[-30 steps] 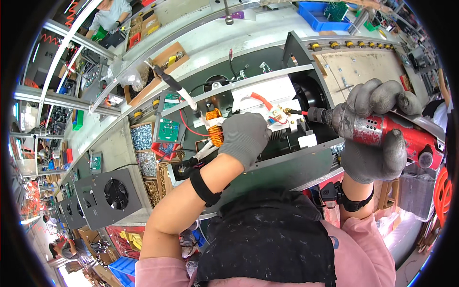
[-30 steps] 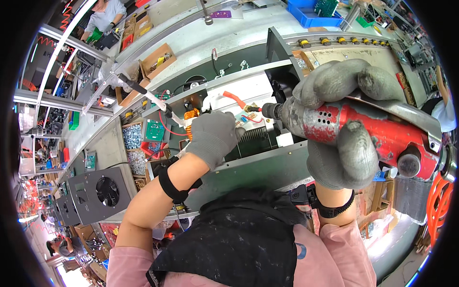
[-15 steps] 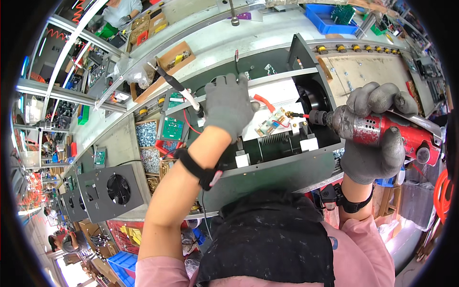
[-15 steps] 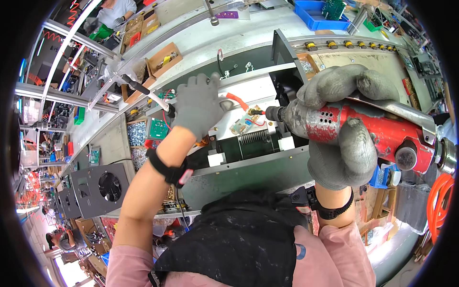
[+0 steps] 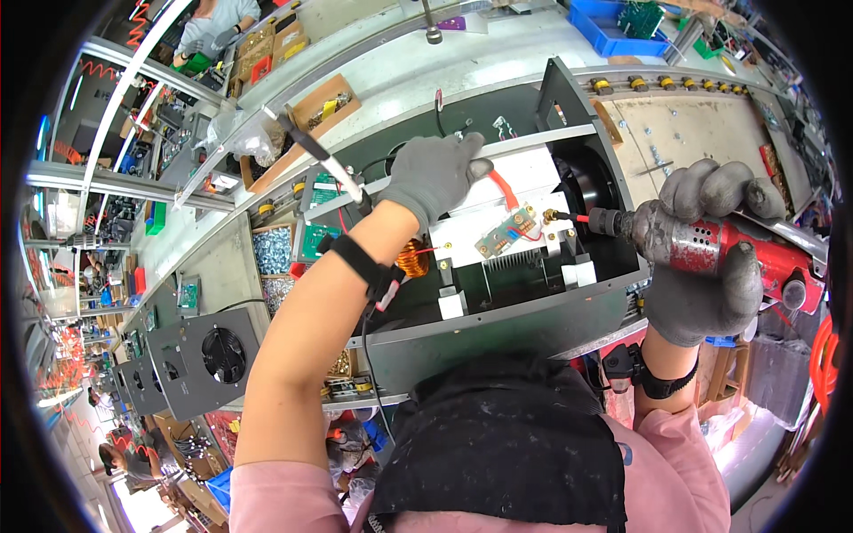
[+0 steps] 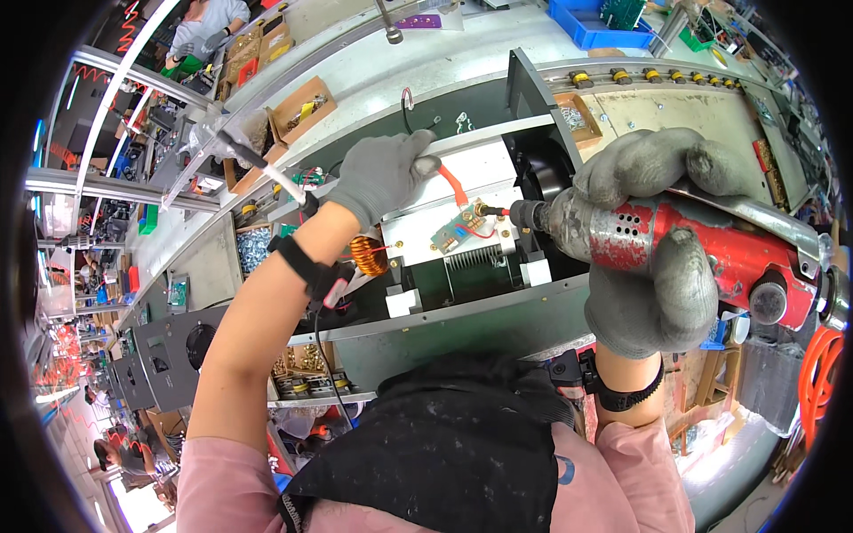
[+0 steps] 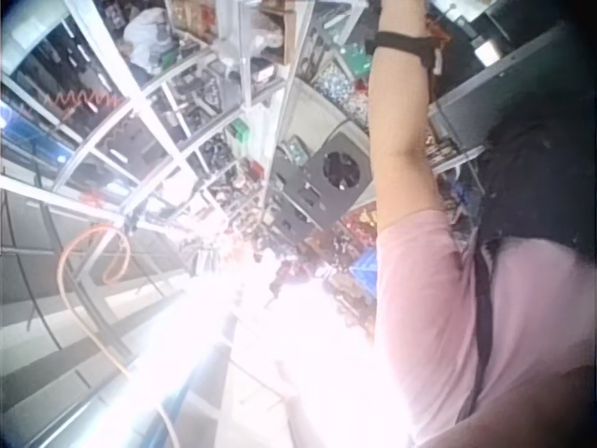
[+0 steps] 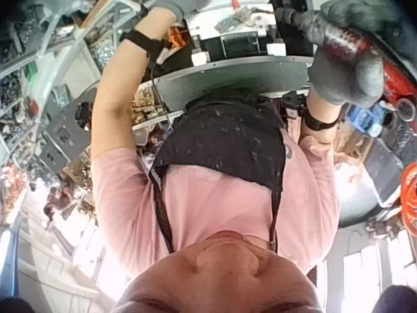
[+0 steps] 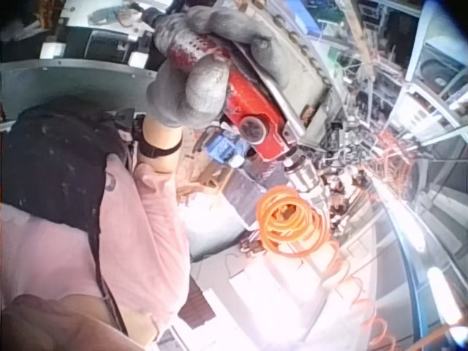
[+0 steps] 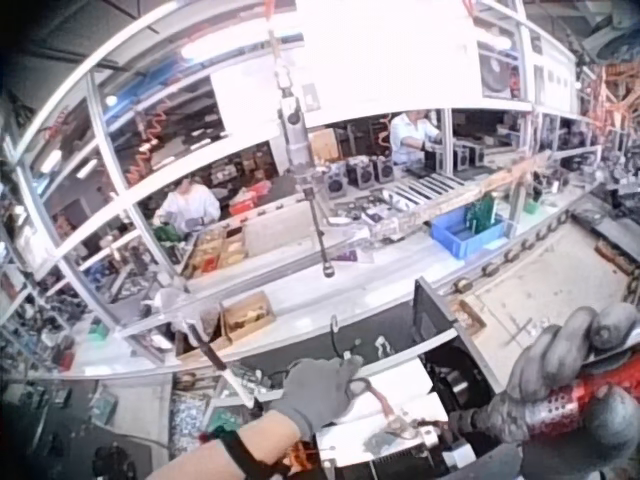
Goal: Assembling electrical components onto a metal chassis using an air screwdriver at a factory workstation.
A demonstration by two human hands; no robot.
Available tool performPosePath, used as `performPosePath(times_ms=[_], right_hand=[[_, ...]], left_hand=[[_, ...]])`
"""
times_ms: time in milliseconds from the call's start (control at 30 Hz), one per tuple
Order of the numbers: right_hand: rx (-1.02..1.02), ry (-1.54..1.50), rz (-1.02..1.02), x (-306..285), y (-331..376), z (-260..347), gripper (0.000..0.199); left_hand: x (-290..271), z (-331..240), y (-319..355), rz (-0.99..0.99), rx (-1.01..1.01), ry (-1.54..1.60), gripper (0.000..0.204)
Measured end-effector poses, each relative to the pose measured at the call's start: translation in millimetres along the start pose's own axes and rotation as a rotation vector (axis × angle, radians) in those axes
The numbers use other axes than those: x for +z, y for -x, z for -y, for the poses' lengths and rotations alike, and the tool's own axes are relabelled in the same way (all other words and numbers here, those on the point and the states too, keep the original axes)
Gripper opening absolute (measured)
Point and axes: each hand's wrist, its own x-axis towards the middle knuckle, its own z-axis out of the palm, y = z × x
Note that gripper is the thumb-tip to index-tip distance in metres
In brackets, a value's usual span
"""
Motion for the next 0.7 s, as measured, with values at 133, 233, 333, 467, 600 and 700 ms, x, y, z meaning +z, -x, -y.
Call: performPosePath(times_ms=[133, 233, 333, 467, 600, 700], right_hand=[[0.044, -0.018, 0.04, 2.0, 3.7, 6.2, 0.038], [-0.055, 0.046, -0.101, 12.3, 10.8, 9.0, 0.039], [-0.06, -0.005, -0.023, 16.3, 11.3, 10.8, 0.04], [-0.058, -0.064, 0.046, 32.8, 9.4, 5.8, 0.04], [-0.043, -0.054, 0.055, 34.1, 7.8, -1.8, 0.04], [-0.045, -0.005, 0.038, 34.7, 6.0, -10.0, 0.041]], left_hand=[[-25.9, -10.1, 40.2, -0.432, 0.217, 0.132, 0.042], [-60.1, -21.2, 90.1, -0.68, 0.355, 0.195, 0.039], [-56.4, -14.6, 111.8, -1.207, -0.279, 0.369, 0.045], [-43.0, 9.8, 88.8, -1.012, -0.556, 0.911, 0.033], [-42.1, 24.7, 82.2, -1.025, -0.673, 1.474, 0.016], [-18.8, 77.2, 98.4, -0.764, -0.73, 1.757, 0.02]])
